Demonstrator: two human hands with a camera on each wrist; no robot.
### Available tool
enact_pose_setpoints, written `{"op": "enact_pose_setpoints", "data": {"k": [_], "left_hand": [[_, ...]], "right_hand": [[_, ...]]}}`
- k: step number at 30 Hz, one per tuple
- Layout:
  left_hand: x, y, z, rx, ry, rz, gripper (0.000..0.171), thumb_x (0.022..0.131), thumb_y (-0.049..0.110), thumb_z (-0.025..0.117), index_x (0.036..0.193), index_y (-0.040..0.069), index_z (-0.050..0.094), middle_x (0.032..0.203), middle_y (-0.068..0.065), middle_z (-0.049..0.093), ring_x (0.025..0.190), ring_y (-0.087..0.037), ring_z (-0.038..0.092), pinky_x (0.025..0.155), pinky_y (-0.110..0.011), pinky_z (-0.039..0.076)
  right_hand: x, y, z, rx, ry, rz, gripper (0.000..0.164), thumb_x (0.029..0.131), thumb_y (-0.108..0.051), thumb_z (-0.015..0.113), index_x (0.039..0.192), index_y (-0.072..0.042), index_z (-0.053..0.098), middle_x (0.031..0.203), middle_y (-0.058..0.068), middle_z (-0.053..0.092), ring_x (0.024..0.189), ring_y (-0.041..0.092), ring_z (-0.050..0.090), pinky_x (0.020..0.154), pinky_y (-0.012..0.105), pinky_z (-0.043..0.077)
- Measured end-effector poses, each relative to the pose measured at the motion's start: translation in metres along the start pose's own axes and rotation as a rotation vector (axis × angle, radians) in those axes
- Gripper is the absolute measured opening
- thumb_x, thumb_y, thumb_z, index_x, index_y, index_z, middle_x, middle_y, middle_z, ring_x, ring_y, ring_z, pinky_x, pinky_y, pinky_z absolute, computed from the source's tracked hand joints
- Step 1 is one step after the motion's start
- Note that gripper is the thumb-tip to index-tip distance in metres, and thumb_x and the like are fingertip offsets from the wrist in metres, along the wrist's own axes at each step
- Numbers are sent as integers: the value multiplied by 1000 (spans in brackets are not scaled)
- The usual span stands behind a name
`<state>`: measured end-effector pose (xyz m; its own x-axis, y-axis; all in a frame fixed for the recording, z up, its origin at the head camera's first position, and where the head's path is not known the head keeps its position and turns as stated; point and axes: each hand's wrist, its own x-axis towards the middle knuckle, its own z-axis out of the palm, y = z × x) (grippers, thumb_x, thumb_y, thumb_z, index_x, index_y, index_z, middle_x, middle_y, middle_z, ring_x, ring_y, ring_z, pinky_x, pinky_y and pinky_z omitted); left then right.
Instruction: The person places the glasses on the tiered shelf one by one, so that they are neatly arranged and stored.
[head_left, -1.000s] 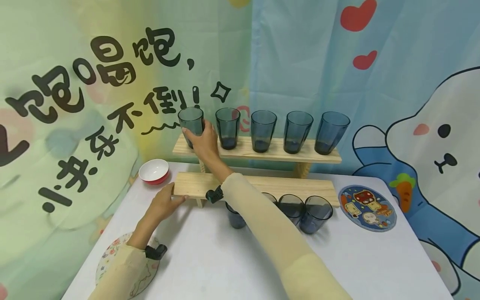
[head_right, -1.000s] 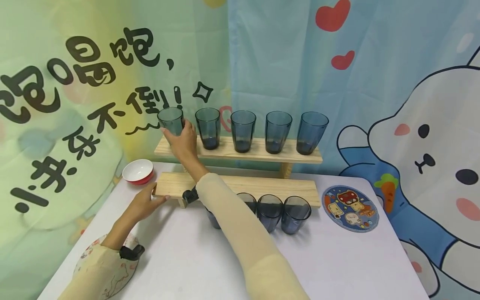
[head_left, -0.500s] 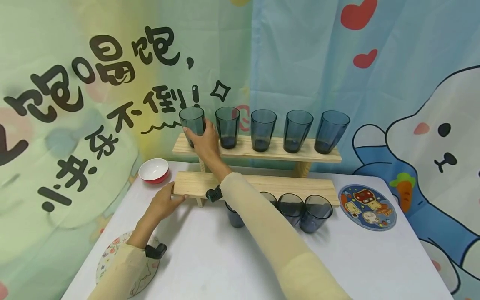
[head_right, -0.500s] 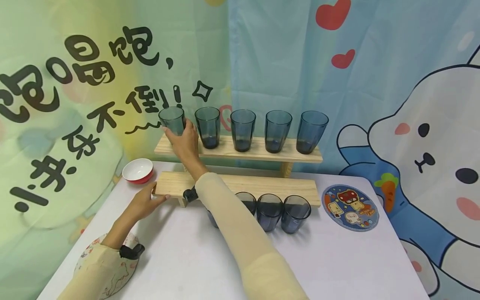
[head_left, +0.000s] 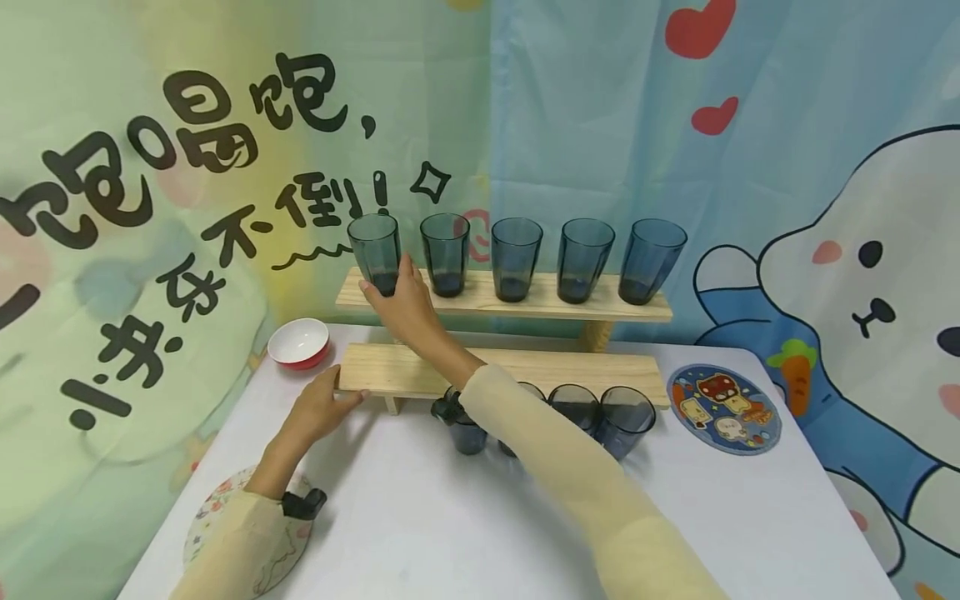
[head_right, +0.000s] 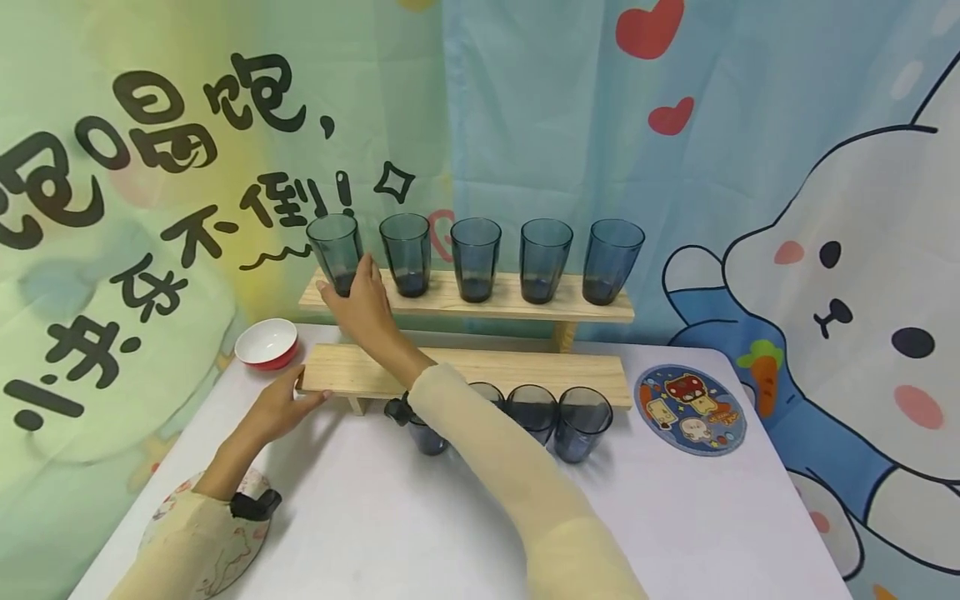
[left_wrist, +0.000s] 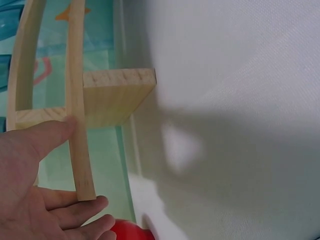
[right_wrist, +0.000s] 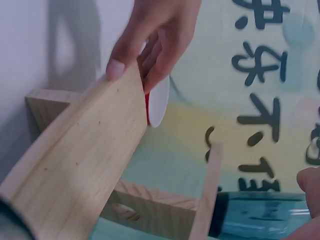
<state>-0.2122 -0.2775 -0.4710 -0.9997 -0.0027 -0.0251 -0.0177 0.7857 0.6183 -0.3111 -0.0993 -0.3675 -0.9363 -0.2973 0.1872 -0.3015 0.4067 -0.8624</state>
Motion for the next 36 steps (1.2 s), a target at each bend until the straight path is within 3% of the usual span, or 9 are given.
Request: {"op": "enact_pose_setpoints", "data": {"k": [5,10,15,18,22,27,31,36], "left_hand": [[1,-5,-2,15,5,-6,72,104,32,68,153,-13,39,151,-36,50,142,-54,46,115,-67,39],[5,-6,-1,18,3,4,72,104,31,69,153,-13,40,151,-36,50,142,-53,46,116,-66,39],[6,-4,0,19,7,-1,70,103,30,69,152,-13,41,150,-35,51,142,-53,47,116,-66,39],[5,-4,2,24,0,0,70,104,30,69,152,-13,41,151,-35,51,142,-53,47,116,-65,39],[4,-4,3,19,7,18,68,103,28,69,150,-13,43,149,-36,53,140,-53,49,115,-65,40],[4,-5,2,18,12,30,68,103,27,69,150,-14,43,148,-37,53,140,-54,49,115,-65,40],[3,-5,2,20,10,28,67,102,27,70,148,-14,44,147,-37,53,139,-54,50,114,-65,41],[4,-5,3,46,21,49,62,102,26,70,144,-14,48,141,-37,58,135,-54,53,112,-65,43]], "right_hand": [[-24,-4,-20,2,-79,-26,87,107,-51,57,170,-10,14,174,15,24,160,34,27,126,55,31],[-48,7,-61,52,-94,-113,80,108,-47,57,169,-9,21,171,14,33,156,30,36,125,50,35],[-76,35,-113,80,-60,-157,74,109,-45,56,167,-9,26,170,12,36,156,26,37,128,40,31],[-100,53,-146,60,3,-147,68,110,-42,56,164,-9,33,166,12,41,154,28,40,128,39,31],[-138,73,-188,36,118,-110,64,109,-35,61,161,-7,37,161,15,47,152,31,43,127,42,32],[-180,99,-227,-21,258,-22,74,103,-36,70,162,-8,37,161,15,47,152,33,43,127,44,32],[-205,128,-243,-134,332,60,80,100,-43,73,161,-5,38,160,19,48,151,39,43,123,55,35],[-227,164,-246,-221,328,163,87,99,-51,72,161,-2,37,160,24,46,150,46,42,119,59,38]]}}
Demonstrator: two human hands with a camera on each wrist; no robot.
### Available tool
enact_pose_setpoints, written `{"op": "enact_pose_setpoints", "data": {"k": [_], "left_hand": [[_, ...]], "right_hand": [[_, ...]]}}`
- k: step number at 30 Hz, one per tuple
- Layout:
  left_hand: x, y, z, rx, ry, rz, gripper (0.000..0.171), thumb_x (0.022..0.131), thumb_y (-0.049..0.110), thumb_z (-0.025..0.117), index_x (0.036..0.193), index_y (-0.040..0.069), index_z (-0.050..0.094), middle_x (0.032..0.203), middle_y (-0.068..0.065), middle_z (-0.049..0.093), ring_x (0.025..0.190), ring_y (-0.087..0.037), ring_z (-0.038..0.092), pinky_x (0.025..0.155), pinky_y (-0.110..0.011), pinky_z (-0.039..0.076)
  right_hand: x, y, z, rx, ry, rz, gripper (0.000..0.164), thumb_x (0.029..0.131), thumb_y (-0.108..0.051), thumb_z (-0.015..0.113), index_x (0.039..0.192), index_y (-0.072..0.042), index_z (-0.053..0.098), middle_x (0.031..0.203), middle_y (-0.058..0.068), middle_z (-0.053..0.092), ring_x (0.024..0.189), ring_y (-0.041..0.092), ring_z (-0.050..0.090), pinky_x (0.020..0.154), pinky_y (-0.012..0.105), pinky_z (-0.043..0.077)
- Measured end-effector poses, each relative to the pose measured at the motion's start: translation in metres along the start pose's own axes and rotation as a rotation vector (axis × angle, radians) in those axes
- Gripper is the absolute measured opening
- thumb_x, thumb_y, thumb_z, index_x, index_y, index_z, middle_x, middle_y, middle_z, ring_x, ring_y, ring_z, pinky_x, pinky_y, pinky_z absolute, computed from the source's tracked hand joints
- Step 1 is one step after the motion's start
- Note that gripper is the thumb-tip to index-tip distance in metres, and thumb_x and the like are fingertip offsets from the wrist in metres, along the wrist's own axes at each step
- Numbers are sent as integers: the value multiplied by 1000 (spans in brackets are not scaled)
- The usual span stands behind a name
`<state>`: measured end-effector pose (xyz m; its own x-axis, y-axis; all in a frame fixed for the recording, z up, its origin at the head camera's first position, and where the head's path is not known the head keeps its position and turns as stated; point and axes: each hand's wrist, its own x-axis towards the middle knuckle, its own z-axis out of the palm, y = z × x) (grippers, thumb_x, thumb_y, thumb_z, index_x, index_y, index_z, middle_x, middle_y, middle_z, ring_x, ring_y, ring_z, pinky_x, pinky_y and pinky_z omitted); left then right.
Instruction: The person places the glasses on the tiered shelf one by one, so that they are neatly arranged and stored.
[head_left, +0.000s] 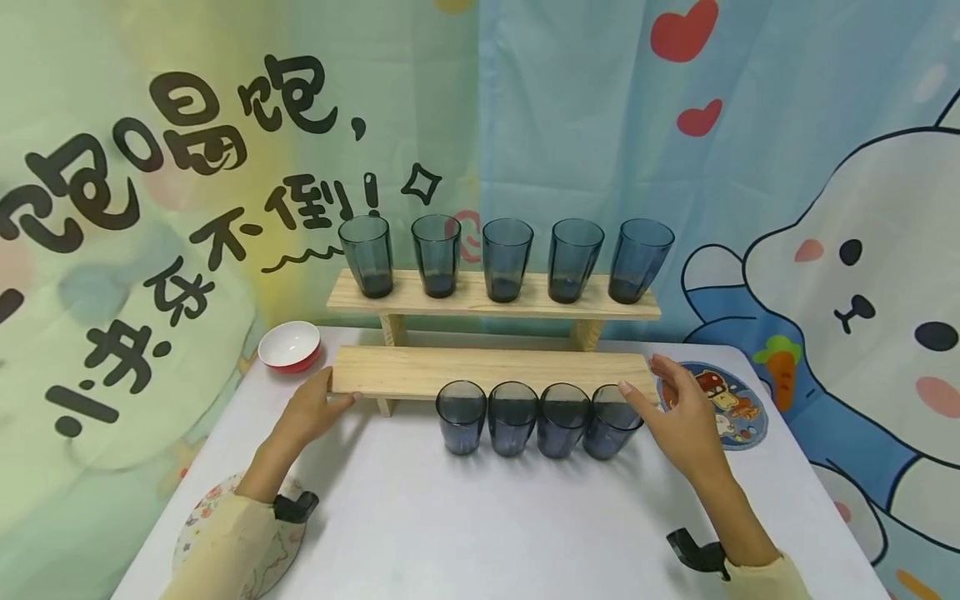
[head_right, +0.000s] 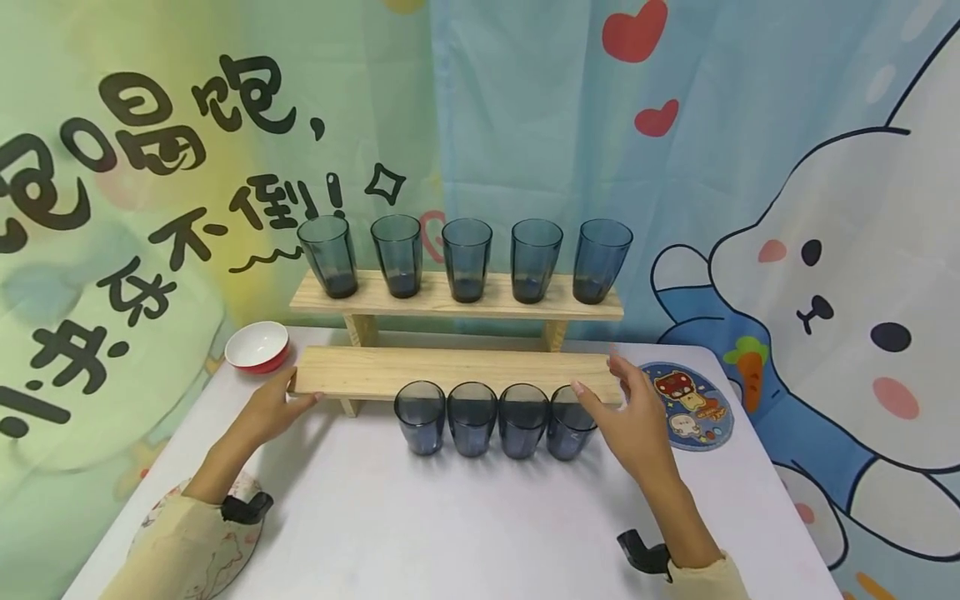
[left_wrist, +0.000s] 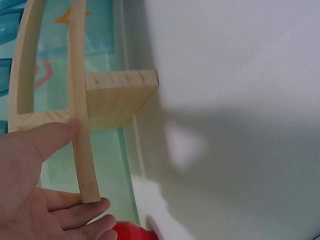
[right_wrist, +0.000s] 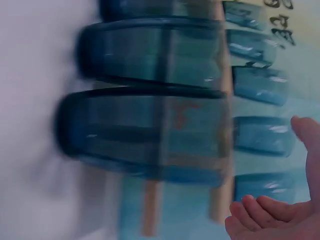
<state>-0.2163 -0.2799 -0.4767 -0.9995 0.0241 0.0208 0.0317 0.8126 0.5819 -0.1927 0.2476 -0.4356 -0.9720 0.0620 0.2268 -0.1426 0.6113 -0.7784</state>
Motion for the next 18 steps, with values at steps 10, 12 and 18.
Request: {"op": "enact_pose_setpoints", "data": {"k": [10,12,18], "left_hand": [[-4,3,-2,-15,-23,-33,68,103,30,70,147,-14,44,146,-37,53,138,-54,50,113,-66,41],[-4,4,-2,-10,-27,-29,68,103,31,70,147,-14,44,145,-37,54,138,-54,50,112,-66,42],[-4,4,-2,-14,-31,-27,68,103,30,70,148,-13,44,146,-36,54,138,-54,50,112,-66,42]], "right_hand": [[-24,39,18,152,-153,101,99,94,-36,83,164,2,25,166,26,33,155,44,34,122,32,32],[-27,45,24,145,-188,118,102,92,-37,84,164,2,23,167,27,31,155,46,32,124,42,31],[-31,59,40,161,-183,100,92,93,-35,84,159,2,33,163,27,39,155,46,34,122,43,31]]}}
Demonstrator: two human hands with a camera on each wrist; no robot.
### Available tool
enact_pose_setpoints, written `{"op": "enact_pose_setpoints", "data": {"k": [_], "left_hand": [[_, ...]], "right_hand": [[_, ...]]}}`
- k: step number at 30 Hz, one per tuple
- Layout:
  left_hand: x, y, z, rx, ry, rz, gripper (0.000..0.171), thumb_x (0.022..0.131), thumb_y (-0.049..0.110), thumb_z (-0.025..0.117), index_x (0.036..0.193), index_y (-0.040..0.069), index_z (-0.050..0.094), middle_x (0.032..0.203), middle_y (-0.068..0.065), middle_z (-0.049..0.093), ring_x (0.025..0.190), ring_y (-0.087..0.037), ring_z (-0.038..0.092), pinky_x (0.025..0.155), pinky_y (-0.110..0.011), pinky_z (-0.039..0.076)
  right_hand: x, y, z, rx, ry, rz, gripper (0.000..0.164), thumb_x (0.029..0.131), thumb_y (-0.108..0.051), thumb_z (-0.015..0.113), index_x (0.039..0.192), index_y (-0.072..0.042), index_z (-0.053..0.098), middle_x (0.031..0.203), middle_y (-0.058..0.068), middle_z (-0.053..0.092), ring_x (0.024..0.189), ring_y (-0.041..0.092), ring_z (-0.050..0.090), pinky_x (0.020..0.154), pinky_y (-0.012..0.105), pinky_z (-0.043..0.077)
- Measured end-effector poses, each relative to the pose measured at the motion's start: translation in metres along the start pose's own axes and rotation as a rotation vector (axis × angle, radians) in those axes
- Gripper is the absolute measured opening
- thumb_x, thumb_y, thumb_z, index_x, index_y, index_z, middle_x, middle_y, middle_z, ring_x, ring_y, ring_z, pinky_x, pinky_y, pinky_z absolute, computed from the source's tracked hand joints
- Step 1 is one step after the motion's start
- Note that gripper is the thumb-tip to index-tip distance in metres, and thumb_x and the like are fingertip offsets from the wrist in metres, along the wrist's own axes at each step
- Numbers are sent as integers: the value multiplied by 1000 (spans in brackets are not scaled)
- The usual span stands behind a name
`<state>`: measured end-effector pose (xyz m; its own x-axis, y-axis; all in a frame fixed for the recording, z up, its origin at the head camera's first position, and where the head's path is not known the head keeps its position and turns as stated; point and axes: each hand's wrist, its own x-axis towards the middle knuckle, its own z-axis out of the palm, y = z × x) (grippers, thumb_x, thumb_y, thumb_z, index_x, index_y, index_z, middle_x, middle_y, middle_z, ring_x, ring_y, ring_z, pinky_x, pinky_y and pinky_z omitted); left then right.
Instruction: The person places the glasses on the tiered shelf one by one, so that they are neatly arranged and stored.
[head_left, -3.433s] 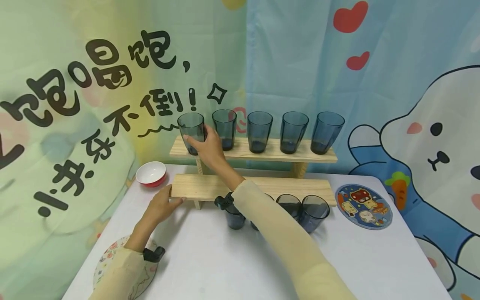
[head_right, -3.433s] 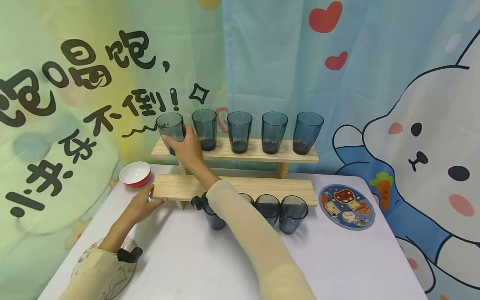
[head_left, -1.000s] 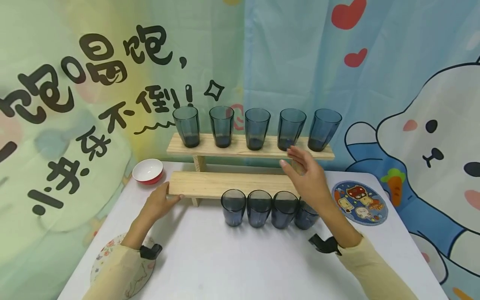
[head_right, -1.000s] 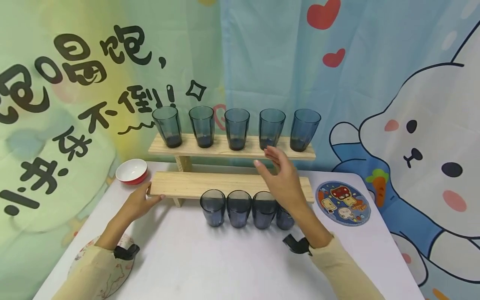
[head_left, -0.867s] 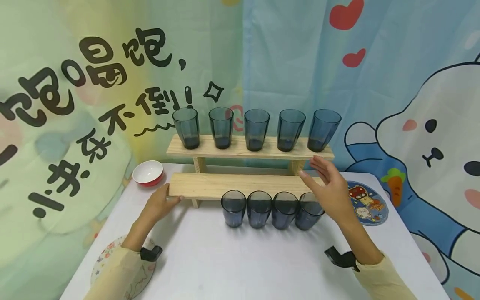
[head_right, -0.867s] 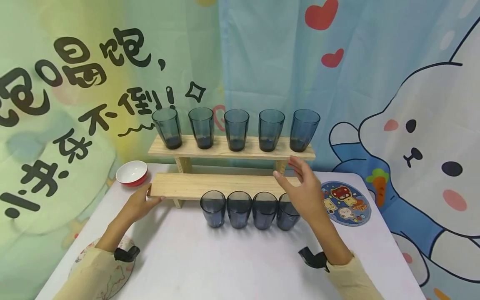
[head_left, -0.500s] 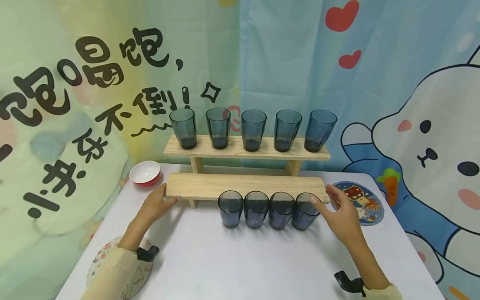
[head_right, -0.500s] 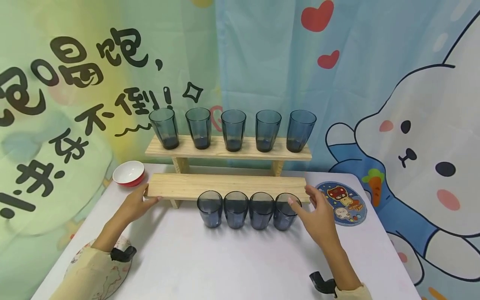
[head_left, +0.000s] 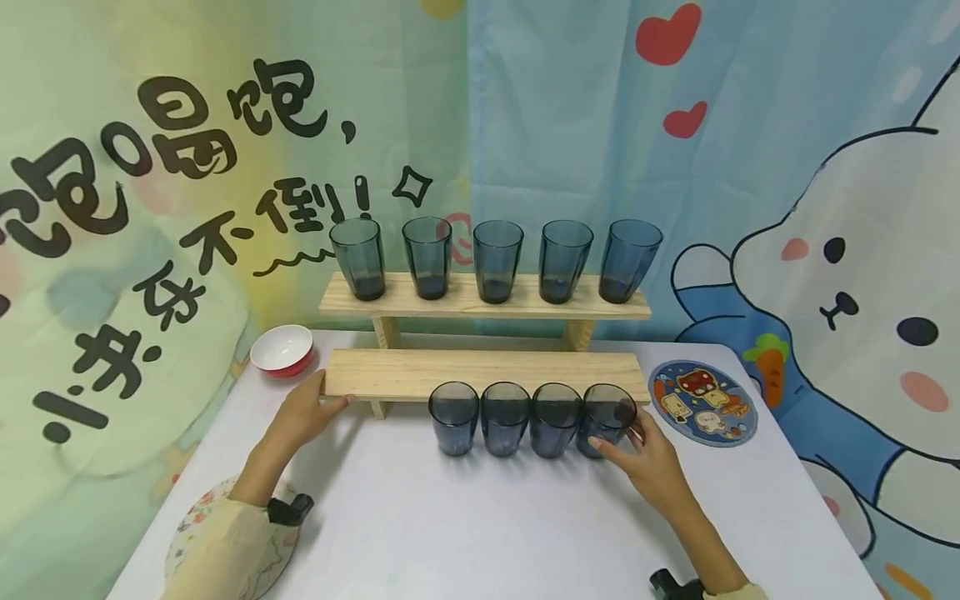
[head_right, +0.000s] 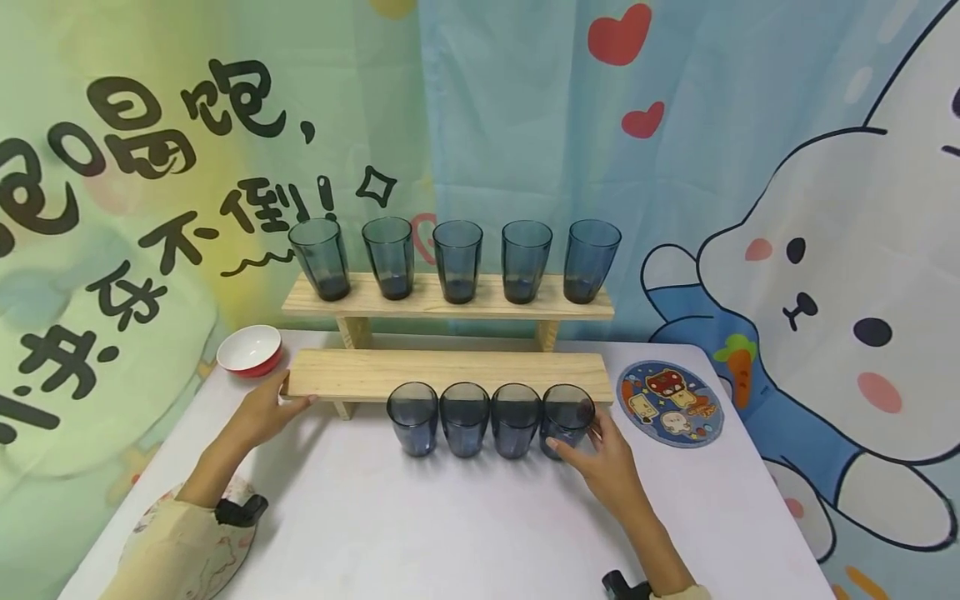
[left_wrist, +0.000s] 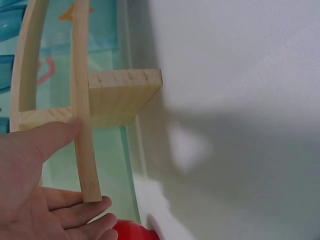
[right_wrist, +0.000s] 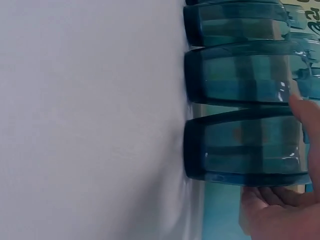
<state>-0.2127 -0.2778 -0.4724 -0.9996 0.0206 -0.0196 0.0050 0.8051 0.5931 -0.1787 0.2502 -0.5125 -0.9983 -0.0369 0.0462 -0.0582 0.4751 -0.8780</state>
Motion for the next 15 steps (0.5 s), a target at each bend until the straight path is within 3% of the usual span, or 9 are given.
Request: {"op": "enact_pose_setpoints", "data": {"k": [6,15], "left_hand": [[1,-3,-1,4,1,-1,69,103,30,70,149,-15,42,146,-38,53,138,-55,49,113,-66,41],[0,-2,0,-3,0,-11,71,103,29,69,150,-16,39,148,-39,51,141,-56,46,115,-67,38]], "right_hand": [[2,3,5,75,37,-2,86,94,-29,83,158,1,35,164,24,39,157,40,32,121,35,31],[2,5,10,80,54,-5,83,94,-28,83,156,2,38,161,25,42,156,42,33,123,41,30]]}}
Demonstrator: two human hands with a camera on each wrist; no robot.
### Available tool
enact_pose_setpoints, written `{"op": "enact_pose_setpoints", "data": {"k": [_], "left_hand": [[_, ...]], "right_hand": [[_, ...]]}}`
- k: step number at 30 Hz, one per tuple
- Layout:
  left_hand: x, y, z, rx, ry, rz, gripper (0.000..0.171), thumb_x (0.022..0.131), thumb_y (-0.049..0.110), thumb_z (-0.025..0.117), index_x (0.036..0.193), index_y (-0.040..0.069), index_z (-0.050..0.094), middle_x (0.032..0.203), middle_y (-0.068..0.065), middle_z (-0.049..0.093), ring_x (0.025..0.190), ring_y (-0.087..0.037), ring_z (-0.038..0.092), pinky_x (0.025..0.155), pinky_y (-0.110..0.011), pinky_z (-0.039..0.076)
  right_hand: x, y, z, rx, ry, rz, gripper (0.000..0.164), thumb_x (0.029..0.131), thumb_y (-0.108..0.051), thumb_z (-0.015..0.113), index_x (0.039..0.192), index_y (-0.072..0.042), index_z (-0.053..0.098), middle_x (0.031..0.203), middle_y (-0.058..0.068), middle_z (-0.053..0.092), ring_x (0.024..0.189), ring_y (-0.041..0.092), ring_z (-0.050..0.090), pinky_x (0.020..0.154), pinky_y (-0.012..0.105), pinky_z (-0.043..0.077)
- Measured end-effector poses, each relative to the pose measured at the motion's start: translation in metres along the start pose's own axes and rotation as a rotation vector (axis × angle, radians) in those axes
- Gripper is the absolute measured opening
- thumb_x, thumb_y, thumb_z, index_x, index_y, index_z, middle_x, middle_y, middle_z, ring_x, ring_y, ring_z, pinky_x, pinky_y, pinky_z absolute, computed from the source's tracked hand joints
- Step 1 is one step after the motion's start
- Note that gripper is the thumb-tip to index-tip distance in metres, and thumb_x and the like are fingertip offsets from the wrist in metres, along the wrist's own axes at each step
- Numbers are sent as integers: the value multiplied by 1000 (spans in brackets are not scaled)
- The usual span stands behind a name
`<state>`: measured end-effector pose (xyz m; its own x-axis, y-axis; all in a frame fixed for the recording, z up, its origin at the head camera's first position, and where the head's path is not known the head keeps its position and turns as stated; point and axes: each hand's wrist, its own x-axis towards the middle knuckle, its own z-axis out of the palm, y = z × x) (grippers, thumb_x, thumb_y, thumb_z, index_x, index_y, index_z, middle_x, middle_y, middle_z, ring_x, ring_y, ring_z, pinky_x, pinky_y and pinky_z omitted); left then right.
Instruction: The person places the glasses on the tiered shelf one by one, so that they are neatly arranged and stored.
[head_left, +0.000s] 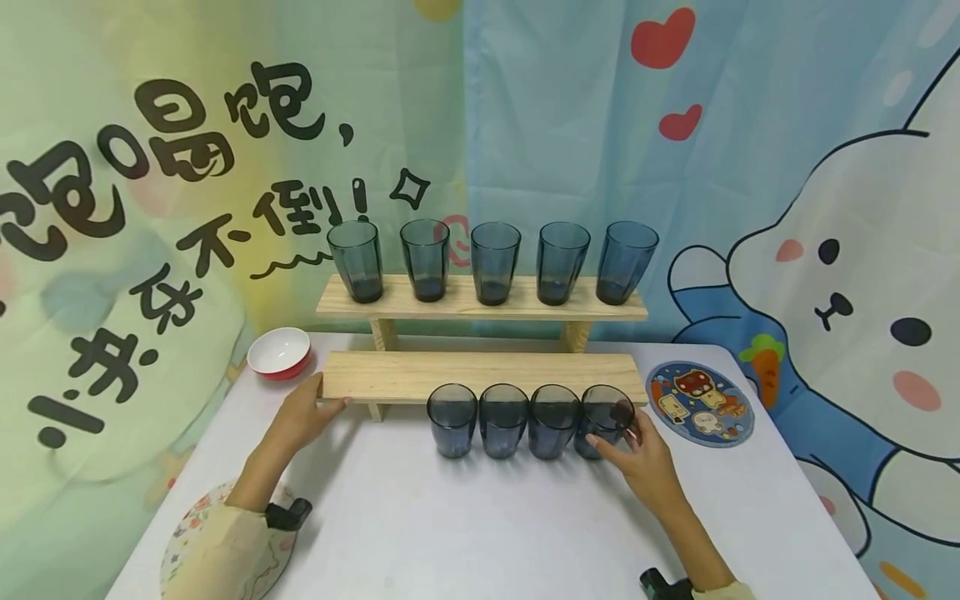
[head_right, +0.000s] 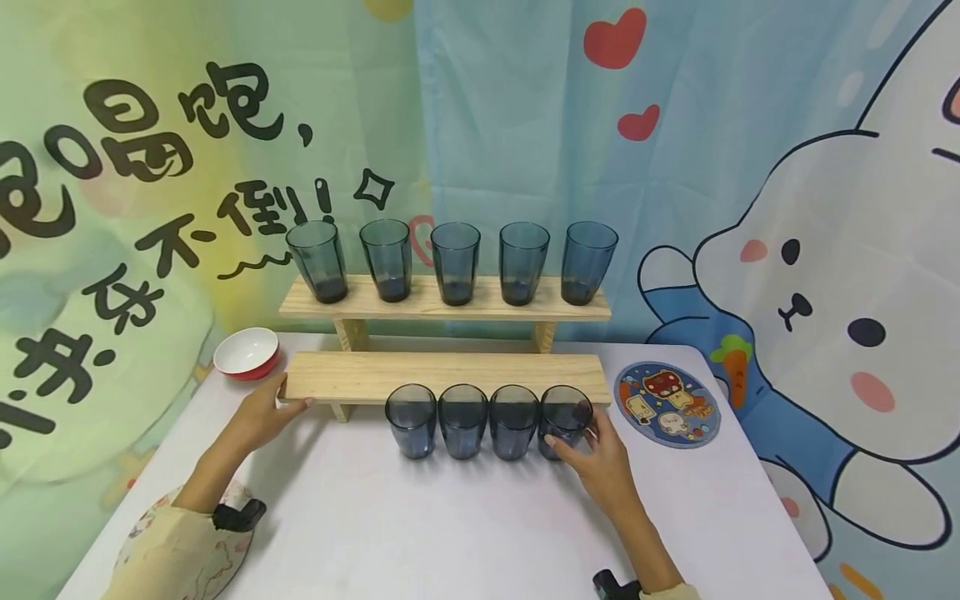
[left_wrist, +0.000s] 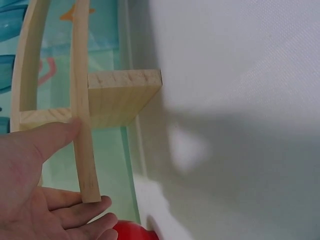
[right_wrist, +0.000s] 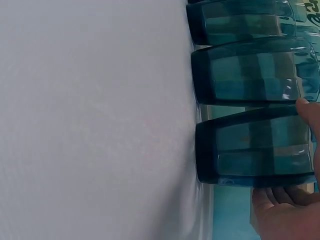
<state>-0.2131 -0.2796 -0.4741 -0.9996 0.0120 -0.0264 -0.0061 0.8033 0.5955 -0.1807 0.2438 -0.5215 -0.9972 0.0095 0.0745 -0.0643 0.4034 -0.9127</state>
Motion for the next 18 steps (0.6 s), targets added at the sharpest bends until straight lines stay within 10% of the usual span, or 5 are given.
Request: {"op": "enact_pose_setpoints", "data": {"k": [9,18], "left_hand": [[-1,3,0,2,-2,3,71,103,31,69,149,-15,41,147,-39,51,140,-56,46,115,-67,39],[-2,3,0,-18,5,15,65,103,28,69,147,-14,43,147,-37,53,141,-55,47,115,-67,39]], "right_hand": [[0,6,2,45,31,-23,77,94,-24,83,153,3,41,159,23,45,155,38,36,116,12,32],[-1,7,3,46,52,-33,80,94,-25,83,155,2,41,163,24,42,156,38,35,114,9,33]]}}
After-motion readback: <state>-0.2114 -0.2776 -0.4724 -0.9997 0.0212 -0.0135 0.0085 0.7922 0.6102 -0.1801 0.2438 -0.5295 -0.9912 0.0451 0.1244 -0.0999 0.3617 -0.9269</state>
